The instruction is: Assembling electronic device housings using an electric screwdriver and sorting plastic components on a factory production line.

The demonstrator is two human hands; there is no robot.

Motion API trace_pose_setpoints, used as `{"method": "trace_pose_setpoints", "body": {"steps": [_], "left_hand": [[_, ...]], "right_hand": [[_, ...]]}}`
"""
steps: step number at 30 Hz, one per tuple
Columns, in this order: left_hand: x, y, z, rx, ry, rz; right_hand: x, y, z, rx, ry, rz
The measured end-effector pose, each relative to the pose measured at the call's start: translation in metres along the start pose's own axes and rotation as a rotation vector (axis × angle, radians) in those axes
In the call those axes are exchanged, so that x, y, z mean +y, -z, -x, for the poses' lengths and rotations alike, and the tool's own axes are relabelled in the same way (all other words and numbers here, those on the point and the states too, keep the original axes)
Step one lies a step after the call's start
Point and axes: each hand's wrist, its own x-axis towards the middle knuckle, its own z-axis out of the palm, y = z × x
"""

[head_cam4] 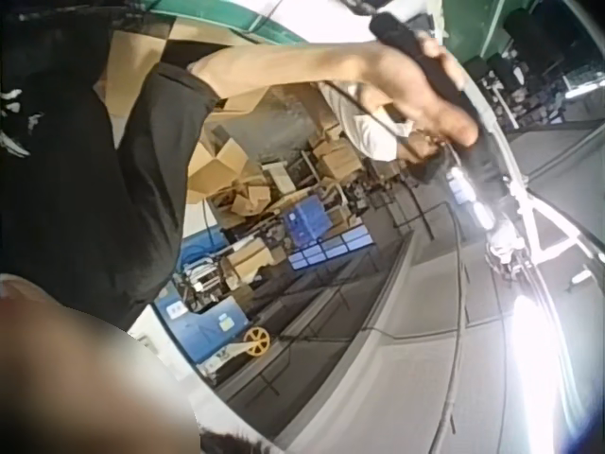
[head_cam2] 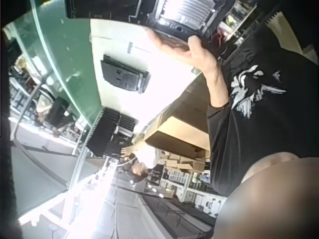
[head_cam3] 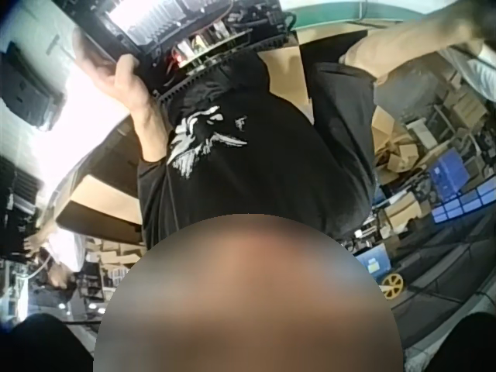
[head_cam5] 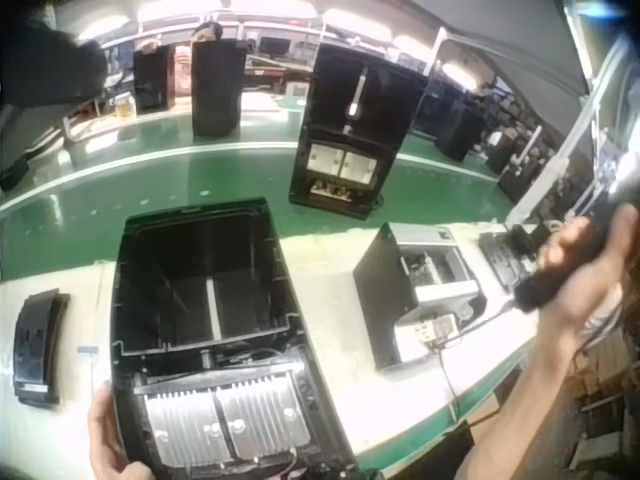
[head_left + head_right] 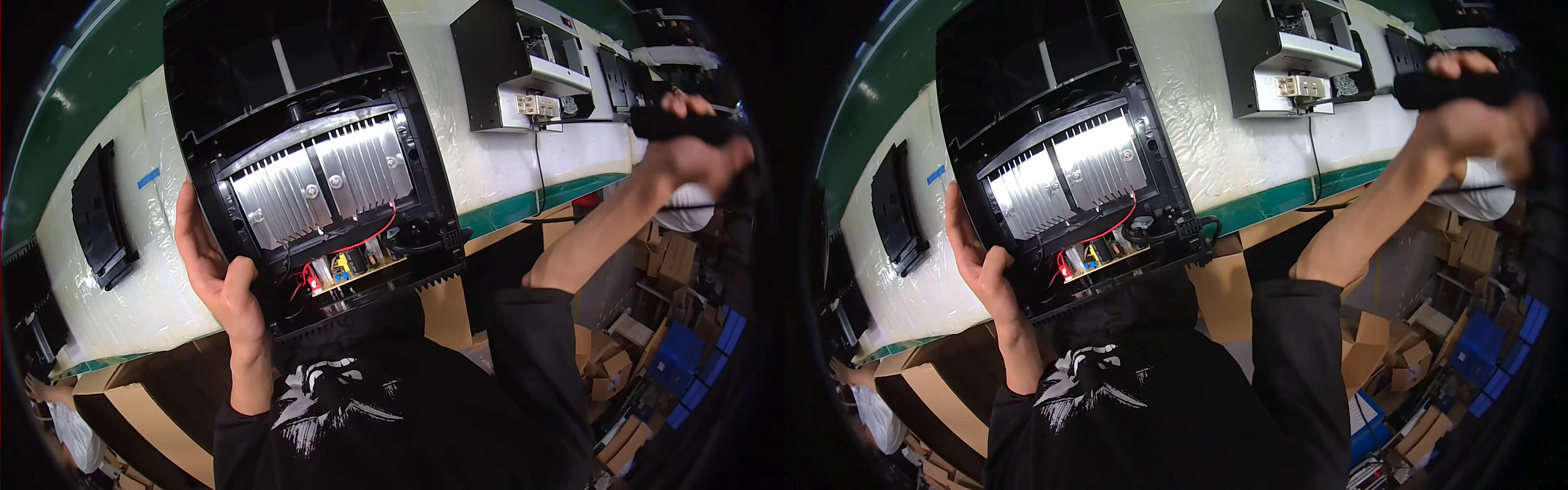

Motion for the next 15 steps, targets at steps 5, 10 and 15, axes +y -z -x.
{"method": "trace_pose_setpoints", "body": {"steps": [5, 10, 15], "left_hand": [[-0.002, 0.002, 0.001, -0.006, -0.039, 0.095], [-0.004, 0.004, 0.0, -0.037, -0.051, 0.198], [-0.009, 0.007, 0.001, -0.053, -0.093, 0.153]], "right_hand": [[0.006, -0.05, -0.022, -0.069, 0.022, 0.072], [0.015, -0.058, -0.019, -0.13, -0.022, 0.011], [-0.005, -0.034, 0.018, -0.162, -0.14, -0.073]]}}
